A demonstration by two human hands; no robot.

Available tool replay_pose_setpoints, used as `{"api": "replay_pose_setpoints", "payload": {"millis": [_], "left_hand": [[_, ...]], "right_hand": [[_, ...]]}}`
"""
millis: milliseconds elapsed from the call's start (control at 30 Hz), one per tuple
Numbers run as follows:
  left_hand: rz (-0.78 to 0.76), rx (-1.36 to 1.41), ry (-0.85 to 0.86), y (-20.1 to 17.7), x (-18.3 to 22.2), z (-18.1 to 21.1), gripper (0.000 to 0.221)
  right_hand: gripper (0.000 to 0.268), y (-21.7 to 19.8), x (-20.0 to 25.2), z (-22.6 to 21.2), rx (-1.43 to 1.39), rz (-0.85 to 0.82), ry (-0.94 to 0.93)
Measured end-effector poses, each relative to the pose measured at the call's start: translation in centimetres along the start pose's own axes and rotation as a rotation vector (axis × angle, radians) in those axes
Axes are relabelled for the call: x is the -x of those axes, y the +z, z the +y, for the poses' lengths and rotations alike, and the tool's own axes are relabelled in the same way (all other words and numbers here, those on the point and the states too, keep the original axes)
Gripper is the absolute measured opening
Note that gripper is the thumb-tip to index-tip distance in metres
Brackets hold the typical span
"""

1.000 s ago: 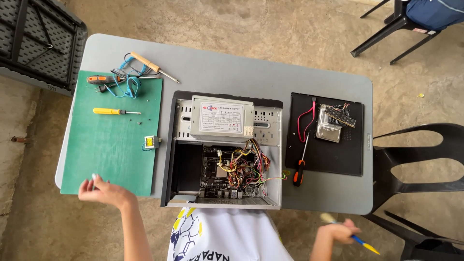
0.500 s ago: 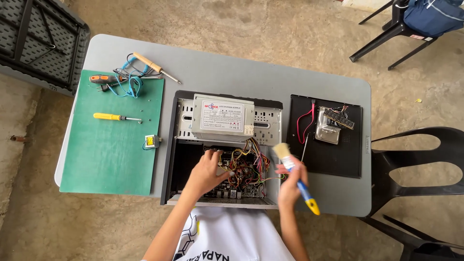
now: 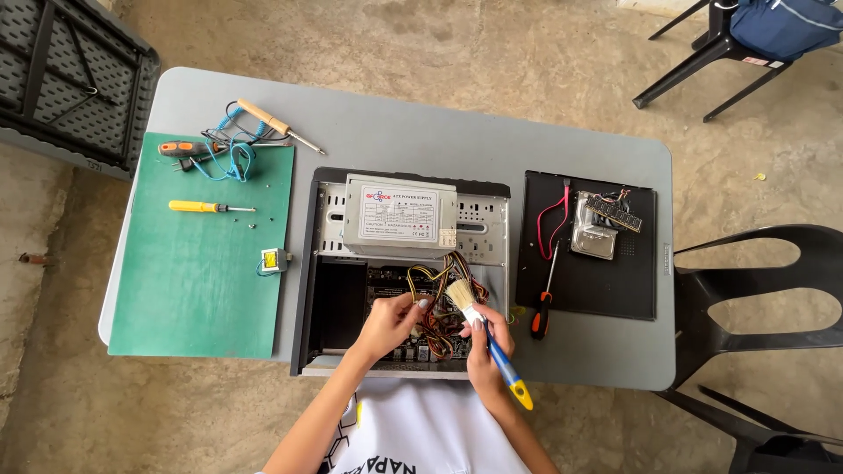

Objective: Cleaning a computer power supply unit and the interior of a computer case using a brush.

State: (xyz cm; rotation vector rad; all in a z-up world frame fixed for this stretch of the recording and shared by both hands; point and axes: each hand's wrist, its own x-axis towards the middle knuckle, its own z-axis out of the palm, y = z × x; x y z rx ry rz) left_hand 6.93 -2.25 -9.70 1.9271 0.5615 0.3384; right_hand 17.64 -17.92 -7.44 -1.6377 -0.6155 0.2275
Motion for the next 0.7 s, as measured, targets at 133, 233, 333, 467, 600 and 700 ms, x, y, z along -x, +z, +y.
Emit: {"api": "replay_pose_setpoints", "payload": {"millis": [133,233,333,467,600,700], "left_hand": [[0.368,0.206,0.104,-0.8,0.3,1.6,0.036],[0.557,0.117,0.249,-0.8,0.0,0.0,0.044],[0.527,0.167,0.242,-0.7,0.1,0.0,0.017],[0.412,0.158,0.168,-0.6,0.3,0.3,0.015],[0.257,0.393,-0.016,-0.1,0.3,0.1,0.014],[0.151,0.947,-0.137,1.1,-0.1,-2.1,0.004]], "right_hand": [[0.022,-0.4,0.0,-0.3,0.152,-0.112,-0.214],[0.028,-0.3,0.1,-0.6,0.141,-0.15,-0.267],[0.029,-0.2,-0.1,-1.0,0.162,-0.181,-0.262],[0.028,-0.2,-0.2,-0.8,0.162,-0.21,-0.247],[0.025,-0.3,0.0,-0.7,0.182,-0.2,-0.262],[0.021,-0.6,0.4,-0.1,0.084,-0.191,-0.216]]}}
